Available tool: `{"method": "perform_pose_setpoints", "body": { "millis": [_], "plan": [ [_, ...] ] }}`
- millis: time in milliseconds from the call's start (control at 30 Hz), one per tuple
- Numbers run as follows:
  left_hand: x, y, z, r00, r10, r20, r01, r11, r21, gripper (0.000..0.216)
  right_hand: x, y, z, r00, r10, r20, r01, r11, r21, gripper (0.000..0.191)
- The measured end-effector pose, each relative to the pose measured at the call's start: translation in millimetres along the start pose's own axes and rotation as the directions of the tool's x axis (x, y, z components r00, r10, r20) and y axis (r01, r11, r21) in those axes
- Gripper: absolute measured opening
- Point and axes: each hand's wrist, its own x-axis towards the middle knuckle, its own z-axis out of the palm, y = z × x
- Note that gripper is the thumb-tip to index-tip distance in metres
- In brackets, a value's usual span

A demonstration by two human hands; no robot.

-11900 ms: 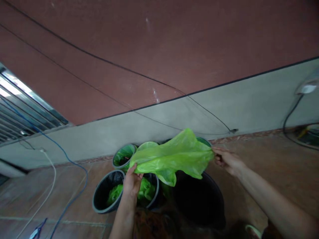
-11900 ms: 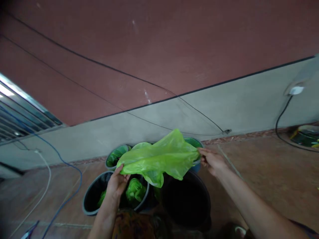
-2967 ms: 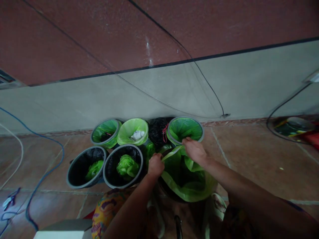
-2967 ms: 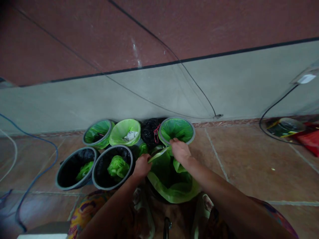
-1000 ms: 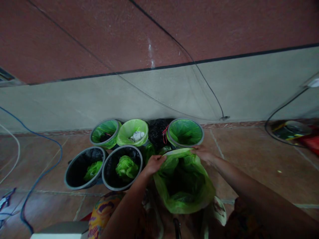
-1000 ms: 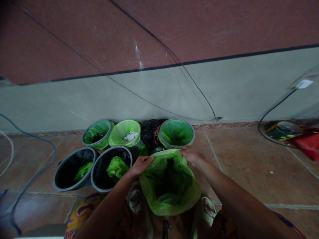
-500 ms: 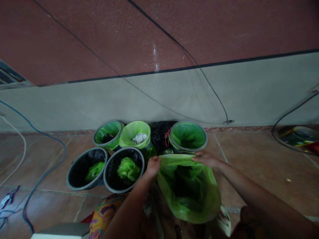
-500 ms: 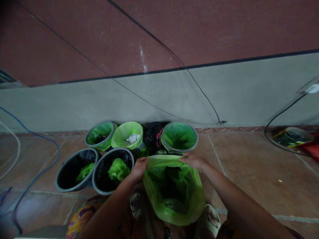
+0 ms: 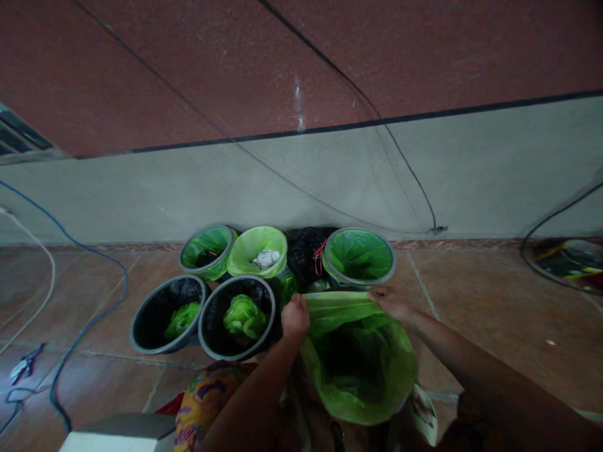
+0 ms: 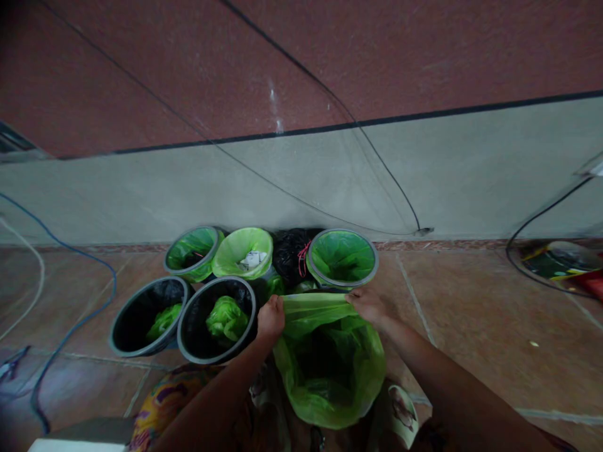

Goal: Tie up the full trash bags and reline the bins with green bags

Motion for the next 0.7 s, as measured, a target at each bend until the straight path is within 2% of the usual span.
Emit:
{"method": "perform_pose_setpoints", "body": {
  "millis": [100, 233, 333, 433, 567, 700],
  "plan": [
    [-0.9, -1.4, 2.0, 0.999, -0.015, 0.034, 0.014, 1.000, 0.025, 0.040, 4.7, 8.1, 0.0, 1.000, 0.027, 0.015, -0.023, 0.973, -0.228, 0.029],
    [4.3, 3.3, -2.6, 1.000, -0.024, 0.004, 0.024, 1.000, 0.016, 0.037, 4.6, 6.8, 3.2, 0.996, 0.031, -0.082, -0.057, 0.938, -0.341, 0.033],
    [17.6, 10.8, -7.7, 0.999, -0.020, -0.047, 0.018, 0.999, -0.039, 0.035, 7.8, 2.4, 4.0, 0.986, 0.056, -0.155, -0.104, 0.942, -0.319, 0.037],
    [34.9, 17.2, -6.9, 0.999, -0.032, -0.038, 0.029, 0.996, -0.082, 0.034, 16.0, 1.3, 3.1, 0.980, 0.109, -0.168, -0.153, 0.948, -0.278, 0.037],
    [53.8, 14.5, 6.5, 0.996, -0.071, 0.048, 0.073, 0.996, -0.054, 0.036, 26.9, 6.8, 4.8, 0.974, 0.180, -0.140, -0.209, 0.951, -0.227, 0.032],
    [65.6, 0.6, 21.7, 0.982, -0.040, 0.186, 0.039, 0.999, 0.014, 0.035, 30.0, 18.4, 11.1, 0.983, 0.175, -0.063, -0.182, 0.971, -0.154, 0.028]
  ]
}}
